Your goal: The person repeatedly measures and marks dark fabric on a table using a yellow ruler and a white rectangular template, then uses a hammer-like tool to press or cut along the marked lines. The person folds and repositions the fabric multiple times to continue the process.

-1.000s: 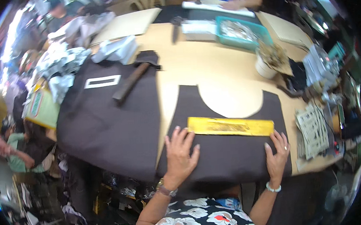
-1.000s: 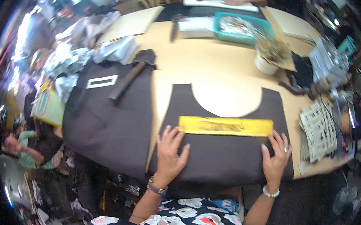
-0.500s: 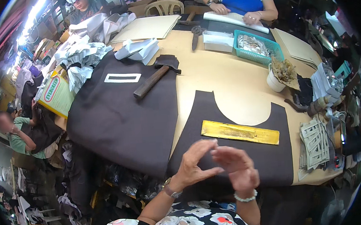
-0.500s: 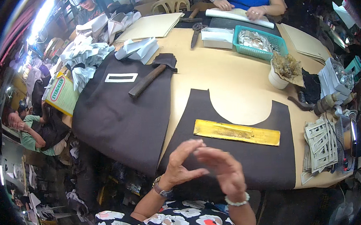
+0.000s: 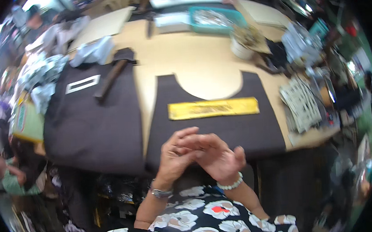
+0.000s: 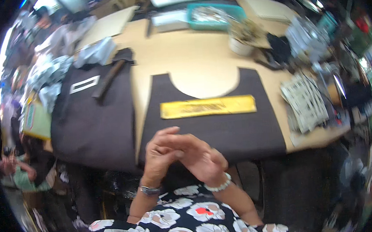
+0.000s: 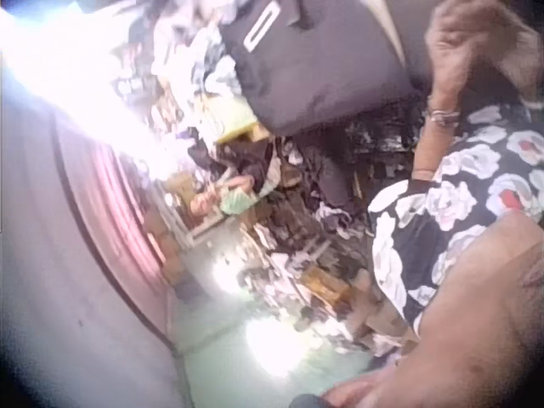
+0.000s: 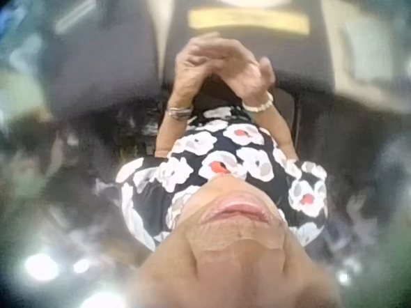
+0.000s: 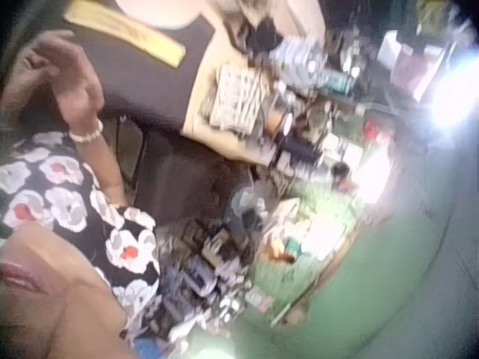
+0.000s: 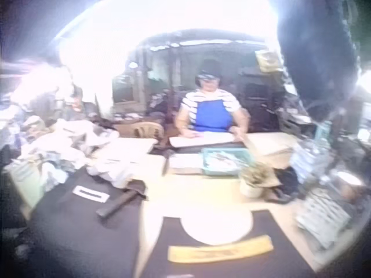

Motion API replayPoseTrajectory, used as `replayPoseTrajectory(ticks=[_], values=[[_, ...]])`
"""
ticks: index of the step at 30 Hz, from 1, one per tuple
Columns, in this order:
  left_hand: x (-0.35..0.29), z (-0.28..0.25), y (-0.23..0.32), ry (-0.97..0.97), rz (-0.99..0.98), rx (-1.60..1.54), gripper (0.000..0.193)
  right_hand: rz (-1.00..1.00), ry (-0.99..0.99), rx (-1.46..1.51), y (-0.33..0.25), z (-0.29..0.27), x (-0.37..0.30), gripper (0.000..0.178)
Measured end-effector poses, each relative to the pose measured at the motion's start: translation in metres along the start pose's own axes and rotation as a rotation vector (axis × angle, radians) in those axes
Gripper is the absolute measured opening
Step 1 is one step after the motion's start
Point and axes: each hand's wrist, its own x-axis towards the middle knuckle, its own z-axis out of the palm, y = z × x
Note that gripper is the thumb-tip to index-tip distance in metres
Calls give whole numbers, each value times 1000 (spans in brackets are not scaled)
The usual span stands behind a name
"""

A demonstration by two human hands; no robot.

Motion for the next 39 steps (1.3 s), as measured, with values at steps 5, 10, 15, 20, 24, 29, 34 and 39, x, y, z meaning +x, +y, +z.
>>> replayPoseTrajectory(ticks=[5,10,15,20,24,29,34,39], values=[[-10,4,-11,24,-72,-126,59,-119,-34,200,4,4,-6,80],[-13,12,-15,12,-47,-131,55,-181,-12,268,2,5,-11,83],[-12,21,-23,73,-78,-115,51,-109,110,-33,-6,10,-18,92],[-14,21,-29,75,-131,-104,52,-53,140,-302,-5,11,-25,93],[-9,17,-23,77,-23,64,59,-234,180,-299,-29,-12,-26,78],[25,-4,-8,353,353,1019,46,-335,826,-984,-97,-61,-26,25],[43,-30,-32,404,499,1507,51,-68,931,-1870,-100,-114,-40,36],[40,-33,-40,459,447,1497,49,-48,972,-2016,-91,-115,-45,32]])
